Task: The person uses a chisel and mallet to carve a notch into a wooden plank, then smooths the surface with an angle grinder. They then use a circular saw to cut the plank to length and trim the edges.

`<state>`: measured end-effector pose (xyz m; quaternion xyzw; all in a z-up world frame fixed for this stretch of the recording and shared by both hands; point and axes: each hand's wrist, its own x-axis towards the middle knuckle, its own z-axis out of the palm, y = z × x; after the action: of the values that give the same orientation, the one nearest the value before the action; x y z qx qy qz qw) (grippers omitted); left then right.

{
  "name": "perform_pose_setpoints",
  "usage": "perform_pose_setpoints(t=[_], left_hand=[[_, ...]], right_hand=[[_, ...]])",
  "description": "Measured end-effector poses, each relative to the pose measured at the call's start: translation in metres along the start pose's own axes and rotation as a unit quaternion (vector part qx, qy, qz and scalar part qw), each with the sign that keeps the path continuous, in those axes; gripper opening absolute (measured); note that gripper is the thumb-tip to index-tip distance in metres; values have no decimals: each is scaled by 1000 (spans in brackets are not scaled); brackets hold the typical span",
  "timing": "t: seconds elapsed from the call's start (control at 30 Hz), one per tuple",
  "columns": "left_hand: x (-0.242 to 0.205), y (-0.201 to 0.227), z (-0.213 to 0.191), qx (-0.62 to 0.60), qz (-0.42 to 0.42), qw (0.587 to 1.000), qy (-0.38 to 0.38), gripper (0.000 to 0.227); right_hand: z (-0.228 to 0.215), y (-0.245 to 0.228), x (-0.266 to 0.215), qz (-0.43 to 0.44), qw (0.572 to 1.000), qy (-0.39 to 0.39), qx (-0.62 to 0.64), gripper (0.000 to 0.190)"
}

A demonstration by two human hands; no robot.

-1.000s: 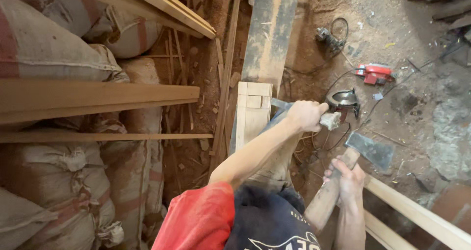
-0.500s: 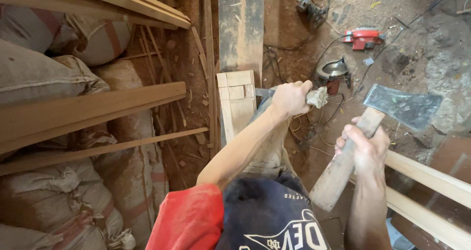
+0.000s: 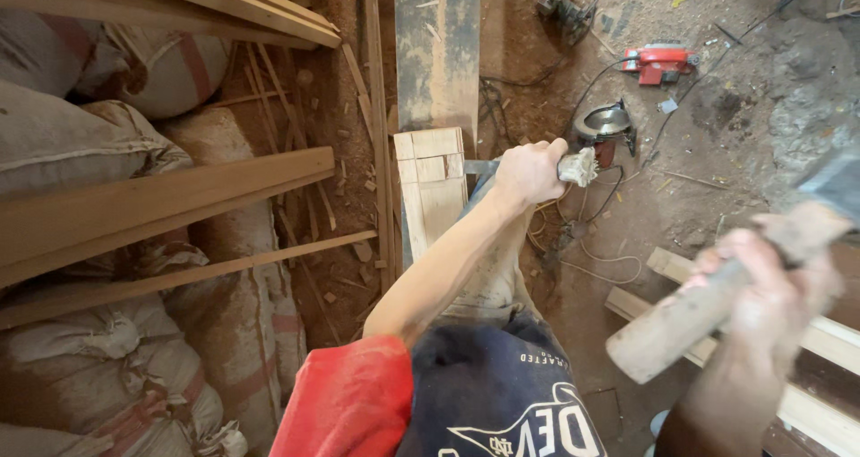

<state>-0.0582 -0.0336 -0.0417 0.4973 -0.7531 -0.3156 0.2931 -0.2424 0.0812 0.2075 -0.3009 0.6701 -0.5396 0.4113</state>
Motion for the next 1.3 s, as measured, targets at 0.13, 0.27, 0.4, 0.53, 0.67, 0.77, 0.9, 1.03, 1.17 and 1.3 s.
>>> perform_pose_setpoints(t=[0.13, 0.27, 0.4, 0.53, 0.67, 0.77, 0.9, 1.03, 1.17, 1.3], left_hand=[[2, 1, 6, 7, -9, 1000, -11, 27], [1, 1, 13, 11, -13, 1000, -11, 28], [-3, -2, 16, 25, -17, 999, 7, 25], [-1, -10, 14, 34, 16, 999, -9, 29], [1, -12, 20, 48, 11, 999, 2, 28], [-3, -11, 25, 43, 13, 999, -8, 30], [-7, -18, 25, 51, 14, 998, -15, 27], [4, -40, 1, 94, -1, 989, -114, 31], [-12, -23, -5, 32, -36, 997, -65, 24], [-14, -14, -24, 7, -2, 998, -67, 30]], right_hand=[[-32, -6, 1, 25, 980, 95, 174, 27], [-17, 14, 16, 88, 989, 83, 86, 20], [67, 78, 0, 152, 986, -35, -67, 20], [66, 77, -3, 193, 955, -73, -213, 26], [6, 34, 4, 89, 988, 29, -121, 28], [13, 43, 13, 76, 995, 40, -44, 24], [78, 113, 12, 124, 977, -126, -115, 21], [65, 115, -6, 196, 959, -111, -173, 23], [18, 70, 2, 139, 979, -14, -148, 25], [8, 28, 13, 57, 998, 12, -35, 24]])
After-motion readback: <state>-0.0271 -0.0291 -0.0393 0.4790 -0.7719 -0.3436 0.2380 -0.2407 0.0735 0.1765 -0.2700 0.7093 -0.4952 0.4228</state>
